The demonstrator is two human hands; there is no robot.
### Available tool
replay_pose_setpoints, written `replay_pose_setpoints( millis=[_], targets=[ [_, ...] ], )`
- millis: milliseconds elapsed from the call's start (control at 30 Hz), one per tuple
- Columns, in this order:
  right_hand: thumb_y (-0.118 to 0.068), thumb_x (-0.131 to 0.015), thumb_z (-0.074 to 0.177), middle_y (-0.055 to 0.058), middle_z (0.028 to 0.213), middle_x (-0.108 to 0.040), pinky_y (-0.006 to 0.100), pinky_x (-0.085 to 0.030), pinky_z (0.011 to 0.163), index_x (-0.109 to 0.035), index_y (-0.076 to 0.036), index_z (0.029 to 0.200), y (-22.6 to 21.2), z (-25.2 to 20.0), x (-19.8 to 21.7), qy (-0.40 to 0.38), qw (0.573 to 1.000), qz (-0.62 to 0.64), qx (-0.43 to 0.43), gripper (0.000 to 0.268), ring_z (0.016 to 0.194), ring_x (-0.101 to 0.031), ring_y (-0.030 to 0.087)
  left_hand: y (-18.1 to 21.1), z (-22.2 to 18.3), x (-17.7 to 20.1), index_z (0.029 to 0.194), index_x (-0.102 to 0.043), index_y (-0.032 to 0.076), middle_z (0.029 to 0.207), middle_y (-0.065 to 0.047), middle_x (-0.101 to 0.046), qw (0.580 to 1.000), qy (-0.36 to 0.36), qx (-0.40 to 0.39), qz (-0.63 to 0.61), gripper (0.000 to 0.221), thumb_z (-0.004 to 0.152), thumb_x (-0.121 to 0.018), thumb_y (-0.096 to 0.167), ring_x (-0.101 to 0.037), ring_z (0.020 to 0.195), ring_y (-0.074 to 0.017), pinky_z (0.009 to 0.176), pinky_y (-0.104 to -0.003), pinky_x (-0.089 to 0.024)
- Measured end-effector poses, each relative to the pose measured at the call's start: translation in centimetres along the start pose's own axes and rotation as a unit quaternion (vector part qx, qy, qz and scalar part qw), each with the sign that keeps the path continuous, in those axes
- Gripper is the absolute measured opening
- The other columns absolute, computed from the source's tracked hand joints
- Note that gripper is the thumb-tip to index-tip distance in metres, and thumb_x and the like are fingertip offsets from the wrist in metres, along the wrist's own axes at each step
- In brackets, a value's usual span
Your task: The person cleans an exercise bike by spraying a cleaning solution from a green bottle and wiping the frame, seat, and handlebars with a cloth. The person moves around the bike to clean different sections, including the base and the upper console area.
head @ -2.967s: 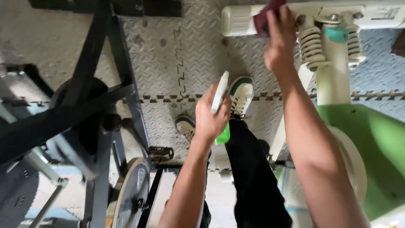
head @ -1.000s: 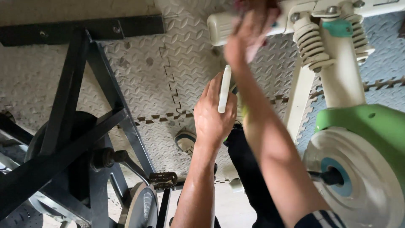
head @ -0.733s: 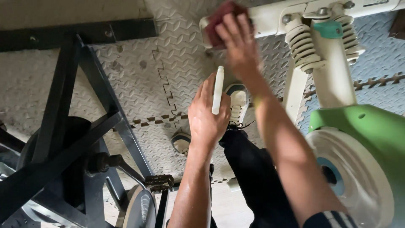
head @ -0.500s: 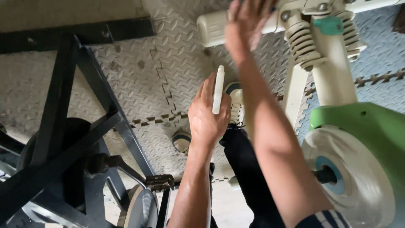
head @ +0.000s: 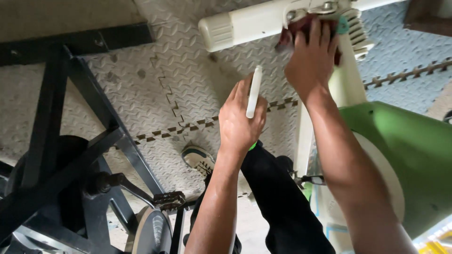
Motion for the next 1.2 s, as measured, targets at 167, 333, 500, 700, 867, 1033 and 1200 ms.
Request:
replay_pose_setpoints(
  millis=[167,333,500,700,867,1033,1200],
  targets=[
    [-0.029,-0.067,0.101,0.033,0.160,-0.030,0.064,-0.025,0.115,-0.053,-0.020,0.152,0.3,-0.7,-1.4,-0.011,0.997,0.071,-0.020,0.054,0.141,-0.031,0.056,0.9,0.0,-0.9,0.138,-0.056,0.004,0.121,-0.018,-0.069,0.999,0.006,-0.054,0.007,0.048,0.091,-0.066,0.013,-0.069,0.106,-0.0402,0.090,-0.045,-0.058],
    [-0.013,-0.062,0.101,0.038,0.150,-0.037,0.063,-0.031,0.111,-0.041,-0.016,0.168,1.1,3.7,-5.7,-0.006,0.996,-0.032,-0.086,0.071,0.133,-0.039,0.057,0.0,-0.5,-1.2,0.141,-0.056,0.005,0.121,-0.018,-0.069,0.999,-0.003,-0.033,0.021,0.050,0.092,-0.065,0.013,-0.070,0.106,-0.0400,0.091,-0.046,-0.057],
    [-0.014,-0.057,0.107,0.035,0.149,-0.044,0.058,-0.039,0.113,-0.037,0.003,0.164,4.0,2.0,-8.2,-0.068,0.986,-0.010,-0.154,0.063,0.136,-0.046,0.052,0.0,-1.5,-1.1,0.139,-0.057,0.006,0.119,-0.018,-0.070,0.999,-0.011,-0.014,0.031,0.051,0.090,-0.067,0.013,-0.070,0.102,-0.0404,0.088,-0.046,-0.057],
    [-0.020,-0.061,0.088,0.029,0.146,-0.050,0.050,-0.044,0.101,-0.045,-0.001,0.153,-0.3,-1.2,1.1,0.078,0.984,-0.158,-0.010,0.070,0.125,-0.052,0.045,0.8,-2.7,0.0,0.138,-0.057,0.006,0.119,-0.018,-0.069,0.999,-0.001,-0.045,0.001,0.048,0.091,-0.066,0.013,-0.071,0.102,-0.0385,0.089,-0.044,-0.059],
    [-0.030,-0.033,0.112,0.020,0.143,-0.056,0.043,-0.054,0.105,-0.058,-0.008,0.141,6.2,-4.3,5.8,-0.046,0.879,0.315,-0.355,0.044,0.125,-0.062,0.036,0.9,-3.5,0.6,0.138,-0.057,0.006,0.118,-0.017,-0.070,0.999,0.007,-0.041,0.006,0.047,0.092,-0.067,0.012,-0.071,0.103,-0.0384,0.088,-0.044,-0.058],
    [-0.030,-0.065,0.098,0.038,0.144,-0.044,0.061,-0.038,0.102,-0.035,0.010,0.150,9.9,-2.8,-1.3,-0.003,0.972,0.061,-0.226,0.073,0.122,-0.046,0.056,1.1,-3.5,0.4,0.139,-0.057,0.007,0.120,-0.016,-0.069,0.999,-0.001,-0.041,0.009,0.049,0.091,-0.068,0.012,-0.071,0.104,-0.0370,0.089,-0.043,-0.058],
    [-0.033,-0.064,0.102,0.035,0.149,-0.037,0.069,-0.033,0.104,-0.032,0.010,0.149,10.6,-2.8,-1.7,-0.008,0.963,-0.008,-0.271,0.071,0.130,-0.038,0.059,1.8,-3.8,-1.2,0.139,-0.057,0.008,0.120,-0.015,-0.070,0.999,-0.009,-0.041,0.009,0.051,0.089,-0.068,0.013,-0.070,0.107,-0.0377,0.091,-0.044,-0.058]
  ],
)
Point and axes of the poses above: each hand's wrist, its own z-axis towards the middle knuckle, its own x-axis out of the back of the hand, y = z × x, the point moved 10 cm from there along z, towards the middle knuckle
